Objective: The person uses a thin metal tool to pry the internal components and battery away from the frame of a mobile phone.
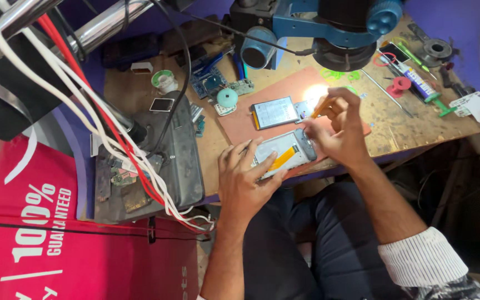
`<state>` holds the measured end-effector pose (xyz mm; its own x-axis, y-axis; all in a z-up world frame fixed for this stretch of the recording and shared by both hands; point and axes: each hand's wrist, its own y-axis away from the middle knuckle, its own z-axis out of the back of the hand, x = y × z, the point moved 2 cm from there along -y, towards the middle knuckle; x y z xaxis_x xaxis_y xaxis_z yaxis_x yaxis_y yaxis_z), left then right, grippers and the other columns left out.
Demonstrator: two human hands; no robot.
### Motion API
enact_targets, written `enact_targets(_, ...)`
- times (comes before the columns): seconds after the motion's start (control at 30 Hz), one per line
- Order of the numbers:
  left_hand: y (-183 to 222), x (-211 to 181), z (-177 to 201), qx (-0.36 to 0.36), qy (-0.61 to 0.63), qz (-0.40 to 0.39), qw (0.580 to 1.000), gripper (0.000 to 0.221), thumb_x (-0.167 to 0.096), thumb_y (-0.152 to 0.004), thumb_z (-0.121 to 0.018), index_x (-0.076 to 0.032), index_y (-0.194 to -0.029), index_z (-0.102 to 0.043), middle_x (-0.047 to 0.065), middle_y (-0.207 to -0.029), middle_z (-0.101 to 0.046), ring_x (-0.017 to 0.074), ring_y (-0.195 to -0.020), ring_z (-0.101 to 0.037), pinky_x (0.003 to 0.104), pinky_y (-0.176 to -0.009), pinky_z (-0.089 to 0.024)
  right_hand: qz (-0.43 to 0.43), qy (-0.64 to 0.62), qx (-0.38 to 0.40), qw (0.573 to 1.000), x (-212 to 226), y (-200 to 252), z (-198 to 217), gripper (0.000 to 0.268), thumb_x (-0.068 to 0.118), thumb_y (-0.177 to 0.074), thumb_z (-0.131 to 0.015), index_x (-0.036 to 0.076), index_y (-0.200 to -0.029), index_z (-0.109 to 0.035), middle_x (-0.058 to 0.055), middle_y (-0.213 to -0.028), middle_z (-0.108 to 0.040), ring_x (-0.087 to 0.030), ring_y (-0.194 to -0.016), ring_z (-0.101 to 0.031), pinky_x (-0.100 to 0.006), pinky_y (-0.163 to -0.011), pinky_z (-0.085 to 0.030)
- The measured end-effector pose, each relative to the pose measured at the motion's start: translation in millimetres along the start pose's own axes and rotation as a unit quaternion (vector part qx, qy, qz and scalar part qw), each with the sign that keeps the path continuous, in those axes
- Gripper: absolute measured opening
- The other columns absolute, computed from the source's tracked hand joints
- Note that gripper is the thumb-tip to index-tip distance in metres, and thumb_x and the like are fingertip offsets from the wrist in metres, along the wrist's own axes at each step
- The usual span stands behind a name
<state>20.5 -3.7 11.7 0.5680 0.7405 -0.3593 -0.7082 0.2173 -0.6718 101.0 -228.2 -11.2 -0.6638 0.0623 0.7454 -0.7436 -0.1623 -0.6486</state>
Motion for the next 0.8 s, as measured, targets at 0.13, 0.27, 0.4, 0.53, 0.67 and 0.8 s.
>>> enact_targets(0.13,-0.1,0.1,-0.2,0.0,0.006,0.001,1.0,0.035,-0.037,-0.081,-0.082,-0.012,-0.106,-0.082,0.013,-0.13,-0.069,0.0307,-0.123,-0.058,0.049,-0.109,-0.038,-0.037,-0.031,-0.02,0.999,-5.5,0.5,7.2,0.063,-0.015,-0.103,-0.059,0.016,-0.148,-0.027,-0.02,-0.119,-0.065,-0.026,-0.112,-0.075,-0.04,-0.104,-0.063)
enact_targets(0.27,-1.0,-0.3,0.6,0.001,0.003,0.001,1.0,0.037,-0.038,-0.08,-0.082,-0.012,-0.106,-0.082,0.013,-0.131,-0.069,0.0313,-0.124,-0.057,0.05,-0.11,-0.037,0.035,-0.045,0.05,0.997,-4.3,2.0,2.9,0.065,-0.02,-0.1,-0.046,0.017,-0.148,-0.022,-0.021,-0.128,-0.063,-0.027,-0.121,-0.067,-0.038,-0.105,-0.056)
enact_targets(0.4,-2.0,1.0,0.5,0.0,0.008,0.002,1.0,0.036,-0.037,-0.081,-0.082,-0.012,-0.106,-0.082,0.014,-0.131,-0.068,0.031,-0.124,-0.057,0.05,-0.11,-0.037,-0.038,-0.006,-0.043,0.998,-8.3,-0.8,3.9,0.071,-0.017,-0.095,-0.066,0.015,-0.145,-0.027,-0.021,-0.118,-0.054,-0.026,-0.107,-0.067,-0.039,-0.089,-0.062)
enact_targets(0.53,-1.0,0.4,1.2,0.0,0.009,0.002,1.0,0.036,-0.037,-0.081,-0.082,-0.011,-0.107,-0.082,0.013,-0.131,-0.069,0.0313,-0.124,-0.057,0.05,-0.11,-0.037,0.001,-0.038,0.033,0.999,-0.7,1.4,5.5,0.061,-0.016,-0.104,-0.05,0.017,-0.149,-0.025,-0.02,-0.117,-0.064,-0.025,-0.113,-0.072,-0.04,-0.11,-0.059)
enact_targets(0.67,-1.4,0.5,0.4,0.002,0.007,0.002,1.0,0.036,-0.037,-0.081,-0.082,-0.012,-0.106,-0.082,0.013,-0.13,-0.068,0.031,-0.123,-0.057,0.05,-0.11,-0.037,0.071,0.024,0.027,0.997,3.8,-1.2,0.2,0.072,-0.02,-0.093,-0.062,0.014,-0.144,-0.025,-0.027,-0.122,-0.054,-0.031,-0.113,-0.061,-0.04,-0.097,-0.055)
enact_targets(0.8,-1.8,0.6,-0.2,0.002,0.004,0.004,1.0,0.036,-0.037,-0.08,-0.082,-0.012,-0.106,-0.082,0.013,-0.13,-0.069,0.0306,-0.123,-0.057,0.05,-0.11,-0.037,-0.071,-0.021,-0.045,0.996,-5.0,-1.3,7.2,0.066,-0.016,-0.1,-0.062,0.015,-0.145,-0.025,-0.02,-0.114,-0.062,-0.025,-0.104,-0.073,-0.039,-0.091,-0.063)
